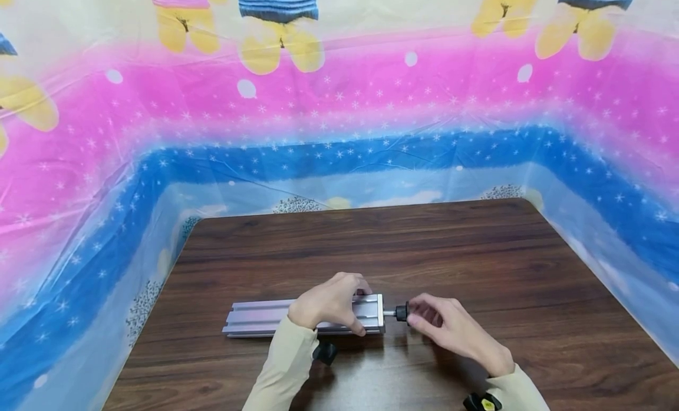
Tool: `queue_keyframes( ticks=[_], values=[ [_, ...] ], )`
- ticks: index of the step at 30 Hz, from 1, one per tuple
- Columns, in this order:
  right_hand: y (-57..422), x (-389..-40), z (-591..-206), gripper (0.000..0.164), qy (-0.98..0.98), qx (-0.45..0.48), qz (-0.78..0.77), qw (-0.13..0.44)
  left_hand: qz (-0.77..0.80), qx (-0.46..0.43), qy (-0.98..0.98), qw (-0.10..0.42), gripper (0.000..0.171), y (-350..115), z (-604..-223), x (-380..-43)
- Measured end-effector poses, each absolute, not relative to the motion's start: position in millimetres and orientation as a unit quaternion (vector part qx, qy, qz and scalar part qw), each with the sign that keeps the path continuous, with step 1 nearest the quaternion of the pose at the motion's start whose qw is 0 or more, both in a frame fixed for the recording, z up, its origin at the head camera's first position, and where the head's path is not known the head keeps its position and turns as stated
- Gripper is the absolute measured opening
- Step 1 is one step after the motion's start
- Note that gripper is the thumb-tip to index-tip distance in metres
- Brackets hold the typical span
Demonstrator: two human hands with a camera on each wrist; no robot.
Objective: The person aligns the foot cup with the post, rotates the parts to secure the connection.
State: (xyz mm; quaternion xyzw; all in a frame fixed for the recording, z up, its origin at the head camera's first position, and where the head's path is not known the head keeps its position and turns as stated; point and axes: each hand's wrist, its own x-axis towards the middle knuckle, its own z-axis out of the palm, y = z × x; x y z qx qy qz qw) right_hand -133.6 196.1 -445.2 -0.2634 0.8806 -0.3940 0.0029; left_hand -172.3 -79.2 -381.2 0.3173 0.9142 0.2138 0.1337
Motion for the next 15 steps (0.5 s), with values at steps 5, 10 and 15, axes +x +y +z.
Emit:
queue_keyframes(
  ticks=[5,10,15],
  values=[
    [197.5,-130.3,-445.4,0.053,0.866,-0.297,-0.402,-0.021,0.213,0.312,0.915,0.138,0.058,-78.3,-379.6,-171.5],
    [198.0,-130.1,-445.4,0.048,0.865,-0.304,-0.398,-0.023,0.216,0.309,0.915,0.142,0.058,-78.2,-379.1,-170.5],
    [198.5,-131.7,-446.3,0.038,0.867,-0.304,-0.395,-0.021,0.216,0.308,0.915,0.143,0.058,-78.1,-378.7,-170.5]
  ],
)
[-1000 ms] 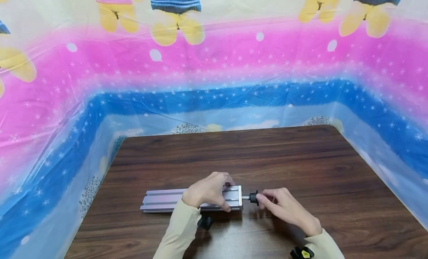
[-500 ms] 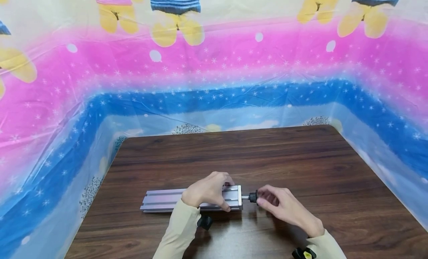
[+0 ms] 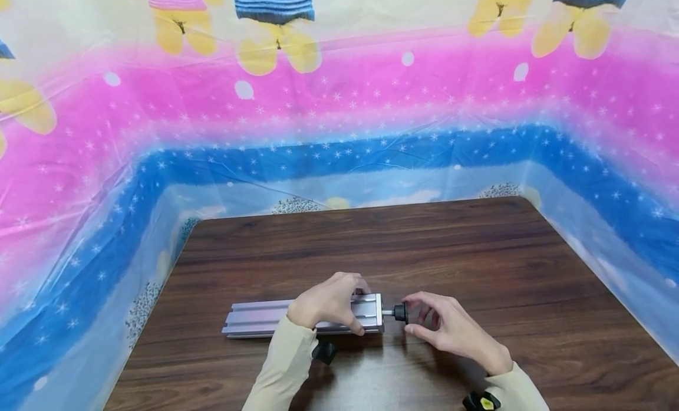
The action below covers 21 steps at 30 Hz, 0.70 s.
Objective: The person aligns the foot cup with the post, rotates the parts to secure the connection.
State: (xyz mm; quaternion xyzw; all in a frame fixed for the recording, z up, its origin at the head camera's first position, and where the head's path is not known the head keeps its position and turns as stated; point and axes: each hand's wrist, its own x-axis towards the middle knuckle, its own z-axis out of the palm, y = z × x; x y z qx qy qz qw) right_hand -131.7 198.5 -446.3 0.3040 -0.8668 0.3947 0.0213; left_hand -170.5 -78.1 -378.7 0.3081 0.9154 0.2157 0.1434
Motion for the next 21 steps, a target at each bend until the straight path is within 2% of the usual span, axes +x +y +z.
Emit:
queue_keyframes(
  ticks=[5,12,21],
  values=[
    [199.2,-133.9,-448.7,0.030,-0.868,0.308,0.390,0.020,0.212,0.308,0.916,0.145,0.057,-77.7,-378.8,-171.1],
    [195.5,-135.9,-446.7,0.020,-0.875,0.288,0.388,-0.016,0.211,0.308,0.917,0.142,0.057,-77.7,-378.8,-171.0],
    [193.1,-137.9,-447.6,0.033,-0.874,0.279,0.396,-0.034,0.212,0.309,0.916,0.145,0.058,-78.6,-379.9,-170.7]
  ],
)
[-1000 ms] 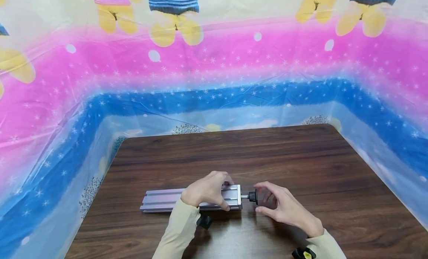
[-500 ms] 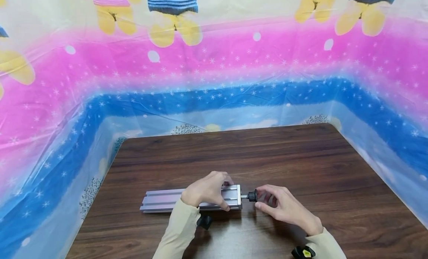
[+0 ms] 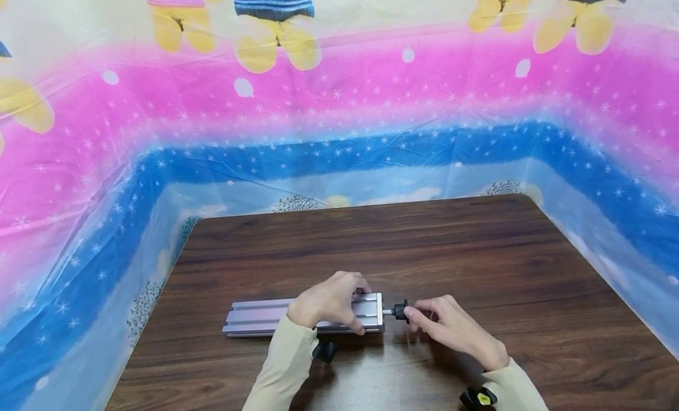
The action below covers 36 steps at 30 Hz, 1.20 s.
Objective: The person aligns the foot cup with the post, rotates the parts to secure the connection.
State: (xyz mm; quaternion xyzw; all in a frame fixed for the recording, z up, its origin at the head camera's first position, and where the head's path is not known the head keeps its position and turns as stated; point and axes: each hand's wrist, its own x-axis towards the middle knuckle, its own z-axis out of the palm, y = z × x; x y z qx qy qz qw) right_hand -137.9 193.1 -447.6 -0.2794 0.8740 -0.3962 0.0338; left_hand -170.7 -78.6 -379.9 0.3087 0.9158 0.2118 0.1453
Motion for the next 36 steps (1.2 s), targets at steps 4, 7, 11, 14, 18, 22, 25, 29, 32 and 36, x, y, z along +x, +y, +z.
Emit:
queue_keyframes(
  ticks=[4,7,11,14,18,22,25,29,32,36],
  values=[
    [192.3,-137.9,-447.8,0.043,0.870,-0.273,-0.406,0.052,0.214,0.308,0.916,0.145,0.058,-78.7,-380.3,-170.1],
    [192.1,-137.4,-447.5,0.050,0.871,-0.260,-0.412,0.071,0.213,0.307,0.916,0.145,0.057,-78.7,-380.2,-169.6],
    [195.3,-135.4,-446.8,0.047,0.875,-0.251,-0.408,0.066,0.210,0.307,0.917,0.147,0.058,-78.6,-379.5,-169.8],
    [197.7,-133.2,-445.8,0.024,0.876,-0.263,-0.403,0.032,0.210,0.310,0.916,0.146,0.058,-78.7,-378.7,-170.3],
    [197.0,-131.4,-443.8,0.049,0.867,-0.295,-0.401,-0.011,0.208,0.315,0.915,0.143,0.057,-79.5,-377.8,-171.1],
    [195.0,-131.1,-443.0,0.050,0.861,-0.309,-0.403,-0.030,0.209,0.318,0.914,0.143,0.058,-80.0,-378.1,-171.5],
    [195.1,-131.5,-443.8,0.042,0.864,-0.306,-0.398,-0.031,0.209,0.315,0.915,0.144,0.058,-80.0,-378.6,-171.5],
    [195.9,-132.5,-445.4,0.034,0.871,-0.298,-0.390,-0.013,0.209,0.314,0.915,0.144,0.057,-79.9,-378.8,-171.0],
    [195.5,-133.7,-446.1,0.031,0.874,-0.292,-0.390,0.003,0.210,0.317,0.914,0.142,0.056,-79.8,-378.9,-170.7],
    [194.3,-135.7,-446.2,0.026,0.878,-0.285,-0.384,0.012,0.210,0.317,0.914,0.141,0.057,-79.9,-378.9,-170.5]
  ],
)
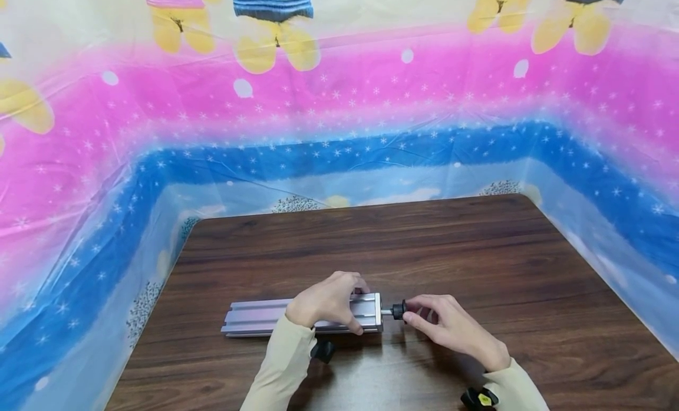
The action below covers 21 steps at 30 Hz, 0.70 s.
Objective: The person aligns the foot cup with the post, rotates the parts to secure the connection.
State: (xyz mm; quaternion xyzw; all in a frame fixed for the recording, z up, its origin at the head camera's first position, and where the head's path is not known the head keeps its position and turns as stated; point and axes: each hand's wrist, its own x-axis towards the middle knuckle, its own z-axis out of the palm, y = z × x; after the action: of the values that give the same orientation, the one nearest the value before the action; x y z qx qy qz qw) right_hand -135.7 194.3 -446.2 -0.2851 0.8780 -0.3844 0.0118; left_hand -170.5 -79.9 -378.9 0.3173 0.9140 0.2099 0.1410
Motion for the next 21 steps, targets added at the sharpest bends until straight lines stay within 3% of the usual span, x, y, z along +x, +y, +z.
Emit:
queue_keyframes(
  ticks=[4,16,18,21],
  values=[
    [192.4,-136.8,-446.0,0.023,0.880,-0.281,-0.383,0.016,0.214,0.319,0.913,0.140,0.056,-80.6,-379.1,-170.0],
    [189.5,-137.9,-444.3,0.052,0.878,-0.261,-0.397,0.060,0.211,0.315,0.914,0.143,0.055,-80.2,-377.2,-167.6],
    [190.8,-137.1,-443.5,0.049,0.881,-0.259,-0.392,0.056,0.212,0.317,0.913,0.143,0.055,-80.3,-377.2,-167.9],
    [192.7,-135.1,-443.1,0.027,0.882,-0.265,-0.387,0.037,0.212,0.318,0.913,0.143,0.055,-81.0,-377.1,-168.6]
  ],
)
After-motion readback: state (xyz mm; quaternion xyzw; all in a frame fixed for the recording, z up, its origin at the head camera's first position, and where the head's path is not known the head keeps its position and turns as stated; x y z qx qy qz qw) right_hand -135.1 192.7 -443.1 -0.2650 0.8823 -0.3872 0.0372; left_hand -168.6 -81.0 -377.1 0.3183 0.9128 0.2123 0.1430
